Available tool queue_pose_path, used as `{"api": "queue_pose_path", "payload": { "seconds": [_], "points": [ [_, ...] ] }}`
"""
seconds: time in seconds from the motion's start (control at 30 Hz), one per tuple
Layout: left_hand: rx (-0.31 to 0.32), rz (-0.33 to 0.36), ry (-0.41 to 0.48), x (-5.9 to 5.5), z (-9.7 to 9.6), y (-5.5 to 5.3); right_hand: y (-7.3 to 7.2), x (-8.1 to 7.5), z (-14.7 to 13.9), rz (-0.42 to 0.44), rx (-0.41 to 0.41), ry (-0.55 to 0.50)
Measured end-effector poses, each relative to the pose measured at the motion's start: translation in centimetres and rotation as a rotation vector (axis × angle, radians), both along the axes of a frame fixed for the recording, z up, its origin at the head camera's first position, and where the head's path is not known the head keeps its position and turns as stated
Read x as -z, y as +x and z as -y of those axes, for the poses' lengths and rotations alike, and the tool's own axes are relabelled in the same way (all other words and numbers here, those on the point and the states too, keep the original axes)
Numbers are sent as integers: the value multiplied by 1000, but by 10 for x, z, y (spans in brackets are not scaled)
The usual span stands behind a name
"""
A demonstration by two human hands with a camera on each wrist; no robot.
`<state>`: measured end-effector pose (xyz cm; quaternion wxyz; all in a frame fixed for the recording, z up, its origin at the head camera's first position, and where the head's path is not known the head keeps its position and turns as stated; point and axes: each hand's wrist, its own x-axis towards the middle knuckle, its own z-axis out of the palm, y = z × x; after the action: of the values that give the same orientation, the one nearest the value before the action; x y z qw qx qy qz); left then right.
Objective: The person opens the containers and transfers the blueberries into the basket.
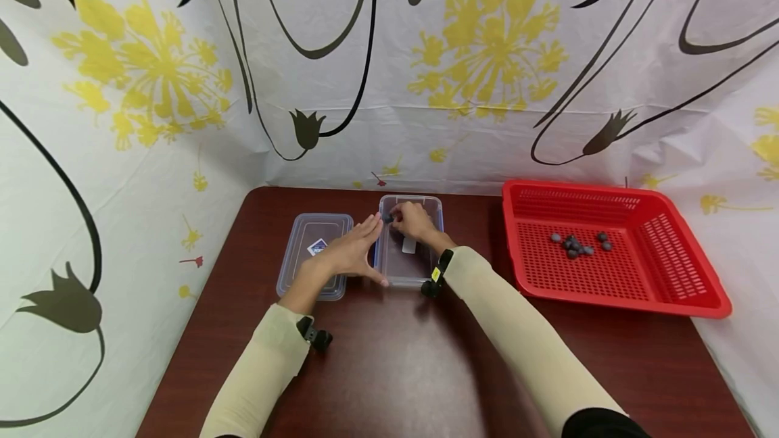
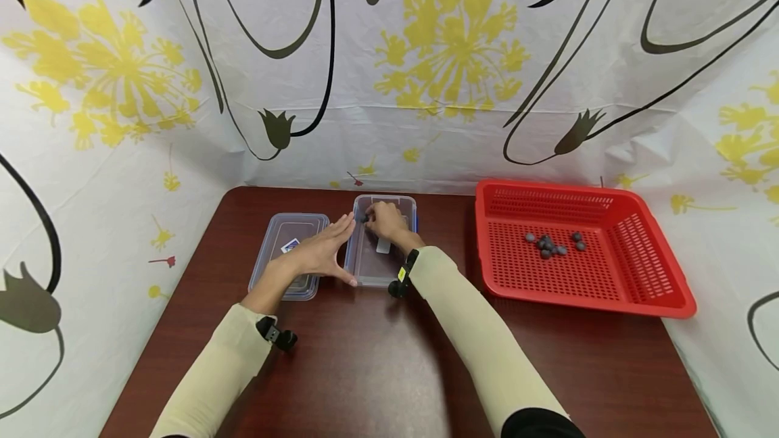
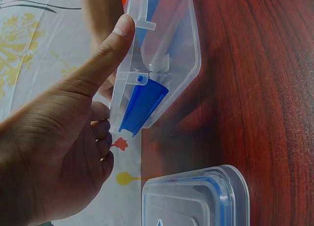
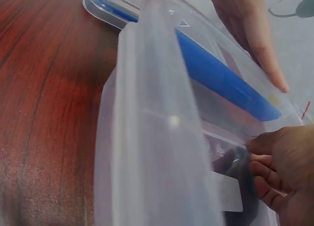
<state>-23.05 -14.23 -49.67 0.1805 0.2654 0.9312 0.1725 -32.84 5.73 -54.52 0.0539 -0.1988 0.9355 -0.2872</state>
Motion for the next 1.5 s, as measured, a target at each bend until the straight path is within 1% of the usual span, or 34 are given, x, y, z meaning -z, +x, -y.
{"api": "queue_pose_path", "payload": {
  "seconds": [0.27, 0.4, 0.53, 0.63, 0.8, 0.87, 1.03, 1.2, 1.37, 1.5],
  "points": [
    [8, -10, -3, 1, -2, 0, 4, 2, 1, 9, 37, 5],
    [5, -5, -9, 1, -2, -1, 4, 3, -1, -7, 13, 3],
    [5, 2, -6, 0, -2, -1, 5, -2, -4, -21, -16, 4],
    [7, 3, -8, 0, -2, 0, 8, -9, -8, -41, -27, -10],
    [5, 2, -19, 2, -1, -2, 15, -23, -16, -93, -64, -73],
    [6, 2, -15, 3, -2, -2, 19, -29, -20, -101, -78, -93],
    [-2, 7, -2, 3, -2, -4, 27, -46, -33, -146, -89, -90],
    [-13, 6, 0, 2, -2, -3, 37, -61, -50, -201, -92, -104],
    [-23, 20, 10, 1, -1, 0, 50, -76, -69, -219, -101, -97],
    [-21, 15, 15, 2, -1, 0, 61, -87, -86, -239, -117, -91]
  ]
}}
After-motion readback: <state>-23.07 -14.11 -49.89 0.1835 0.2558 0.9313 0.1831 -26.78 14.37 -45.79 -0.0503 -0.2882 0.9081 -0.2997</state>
